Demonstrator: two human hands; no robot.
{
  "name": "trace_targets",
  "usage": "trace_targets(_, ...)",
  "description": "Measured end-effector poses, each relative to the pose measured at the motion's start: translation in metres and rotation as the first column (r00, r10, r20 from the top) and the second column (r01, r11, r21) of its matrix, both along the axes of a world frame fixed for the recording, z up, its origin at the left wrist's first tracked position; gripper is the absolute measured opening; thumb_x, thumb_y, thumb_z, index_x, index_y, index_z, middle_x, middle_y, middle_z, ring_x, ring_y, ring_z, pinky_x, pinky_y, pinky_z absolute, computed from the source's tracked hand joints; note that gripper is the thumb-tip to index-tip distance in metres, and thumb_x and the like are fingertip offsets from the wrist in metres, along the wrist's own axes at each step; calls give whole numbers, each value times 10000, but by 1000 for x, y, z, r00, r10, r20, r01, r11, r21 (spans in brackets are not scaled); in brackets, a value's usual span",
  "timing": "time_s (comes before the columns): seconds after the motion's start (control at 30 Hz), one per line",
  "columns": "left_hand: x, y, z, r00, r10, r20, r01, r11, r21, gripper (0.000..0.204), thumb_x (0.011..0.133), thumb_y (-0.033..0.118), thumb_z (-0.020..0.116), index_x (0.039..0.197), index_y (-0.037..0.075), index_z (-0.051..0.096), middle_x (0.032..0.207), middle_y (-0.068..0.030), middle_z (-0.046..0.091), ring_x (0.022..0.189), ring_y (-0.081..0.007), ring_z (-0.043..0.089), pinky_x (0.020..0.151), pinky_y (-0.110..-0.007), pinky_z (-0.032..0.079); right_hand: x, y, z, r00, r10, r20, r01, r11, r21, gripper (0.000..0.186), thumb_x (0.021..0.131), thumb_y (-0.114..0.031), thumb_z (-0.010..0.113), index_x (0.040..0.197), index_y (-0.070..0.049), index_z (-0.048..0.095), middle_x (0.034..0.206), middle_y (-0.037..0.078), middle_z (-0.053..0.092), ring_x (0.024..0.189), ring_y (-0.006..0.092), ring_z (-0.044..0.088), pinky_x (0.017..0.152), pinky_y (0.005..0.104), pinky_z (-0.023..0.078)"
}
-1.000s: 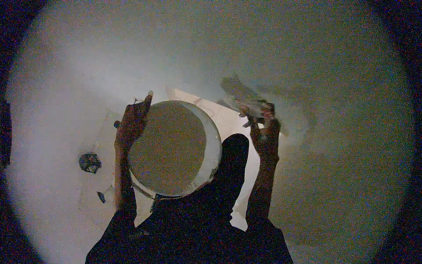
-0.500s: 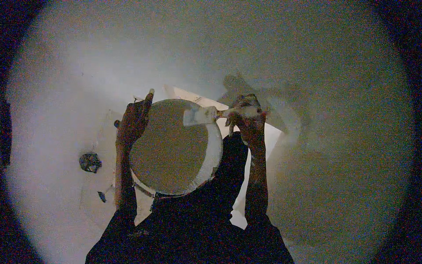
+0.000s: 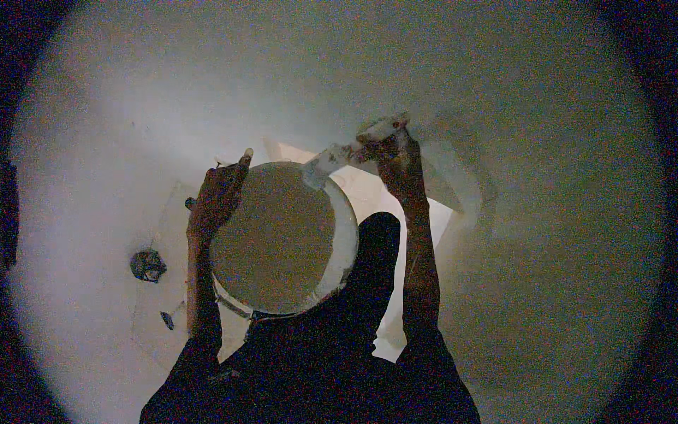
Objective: Painting a ceiling with a brush and white paint from a bucket.
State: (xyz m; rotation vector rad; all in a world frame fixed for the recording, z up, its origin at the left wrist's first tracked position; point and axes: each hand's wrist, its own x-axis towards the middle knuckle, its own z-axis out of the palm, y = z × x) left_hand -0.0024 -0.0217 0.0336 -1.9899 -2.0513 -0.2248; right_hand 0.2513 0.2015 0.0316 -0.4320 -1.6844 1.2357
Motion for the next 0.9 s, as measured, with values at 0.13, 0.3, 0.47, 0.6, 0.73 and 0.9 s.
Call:
trace_targets(0.13, -2, 1, -3, 999, 3, -32, 0, 997, 83, 738, 778, -29, 562, 1452, 66, 277, 1079, -150, 627, 890, -307, 592, 794, -421, 491, 15, 4, 9, 968, -245, 59, 238, 966, 104, 223, 846, -169, 712, 956, -14, 594, 725, 60, 683, 695, 160, 665, 640, 289, 507)
trace_targets(0.3, -2, 1, -3, 1000, 20, -2, -20, 995, 101, 764, 766, -36, 577, 1454, 70, 262, 1043, -160, 628, 862, -318, 600, 747, -432, 503, 34, -18, 6, 958, -271, -89, 259, 958, -126, 240, 818, -93, 733, 992, -13, 588, 884, 69, 661, 807, 154, 634, 705, 299, 537)
trace_targets(0.47, 2, 2, 8, 998, -61, 23, 58, 992, 109, 795, 744, -30, 606, 1453, 79, 264, 1056, -169, 626, 793, -327, 613, 698, -438, 512, 32, -45, -5, 999, 51, -10, -52, 990, -135, 334, 807, -124, 756, 1044, 5, 560, 957, 94, 624, 851, 179, 629, 741, 322, 558)
trace_targets(0.6, 19, -1, 19, 992, -121, 17, 117, 980, 160, 822, 725, -41, 607, 1458, 93, 259, 1048, -173, 627, 794, -328, 617, 673, -419, 517, 19, -43, -3, 995, 89, 41, -79, 977, -200, 273, 829, -146, 730, 1019, -13, 584, 941, 91, 666, 866, 180, 647, 785, 314, 530)
trace_targets(0.73, 36, -3, 24, 995, -92, 27, 87, 982, 170, 801, 726, -49, 588, 1448, 99, 273, 1003, -162, 637, 779, -323, 619, 655, -415, 520, -1, -27, -3, 982, 116, 149, -101, 989, -109, 272, 837, -173, 724, 1000, -9, 582, 920, 89, 667, 857, 181, 648, 772, 329, 532)
trace_targets(0.9, 30, 9, 25, 994, -71, 88, 65, 996, 65, 766, 730, -53, 570, 1430, 84, 290, 876, -171, 634, 704, -326, 613, 623, -420, 516, -12, -13, -8, 991, 130, 22, -128, 988, -83, 281, 827, -164, 731, 991, 0, 572, 847, 90, 662, 769, 184, 652, 720, 330, 531)
